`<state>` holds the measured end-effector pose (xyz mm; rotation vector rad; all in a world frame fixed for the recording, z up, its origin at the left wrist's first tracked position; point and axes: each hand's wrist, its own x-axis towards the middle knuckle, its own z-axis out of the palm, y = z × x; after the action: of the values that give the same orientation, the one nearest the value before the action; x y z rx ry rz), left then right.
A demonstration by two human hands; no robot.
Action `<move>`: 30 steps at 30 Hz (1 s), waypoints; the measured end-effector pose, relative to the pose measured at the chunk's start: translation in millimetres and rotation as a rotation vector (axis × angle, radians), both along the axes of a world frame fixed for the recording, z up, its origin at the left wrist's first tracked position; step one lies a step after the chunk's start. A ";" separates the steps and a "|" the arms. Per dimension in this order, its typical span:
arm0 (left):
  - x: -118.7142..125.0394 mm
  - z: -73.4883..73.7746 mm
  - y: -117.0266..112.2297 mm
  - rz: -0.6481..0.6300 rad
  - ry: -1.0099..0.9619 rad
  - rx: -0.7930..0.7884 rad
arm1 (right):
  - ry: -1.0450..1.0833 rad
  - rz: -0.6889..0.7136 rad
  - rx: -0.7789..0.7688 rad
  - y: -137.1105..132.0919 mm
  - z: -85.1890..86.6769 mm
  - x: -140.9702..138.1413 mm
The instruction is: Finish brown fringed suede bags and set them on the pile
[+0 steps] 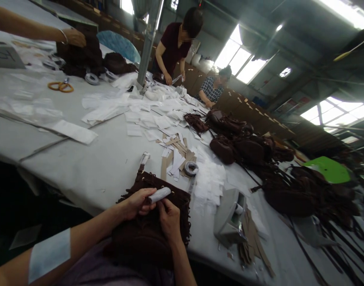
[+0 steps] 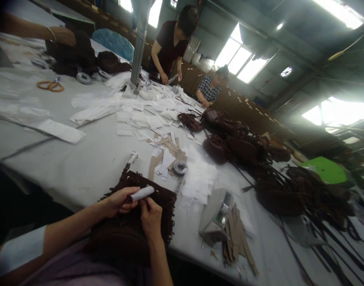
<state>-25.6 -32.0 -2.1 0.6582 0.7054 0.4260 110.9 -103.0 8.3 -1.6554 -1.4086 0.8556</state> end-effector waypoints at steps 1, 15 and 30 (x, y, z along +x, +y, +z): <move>-0.9 5.0 1.4 -0.010 0.051 0.078 | -0.026 -0.031 0.020 -2.6 0.6 2.0; 14.3 9.1 41.3 -0.163 0.716 1.237 | -0.818 -0.383 0.024 106.0 9.6 126.0; 31.1 -16.5 50.4 -0.280 0.971 1.475 | -0.561 0.386 0.150 76.2 -0.7 100.5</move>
<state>5.5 18.5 -18.7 2.4307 1.1259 0.2909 211.4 -26.8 7.6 -1.5979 -2.1720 0.4776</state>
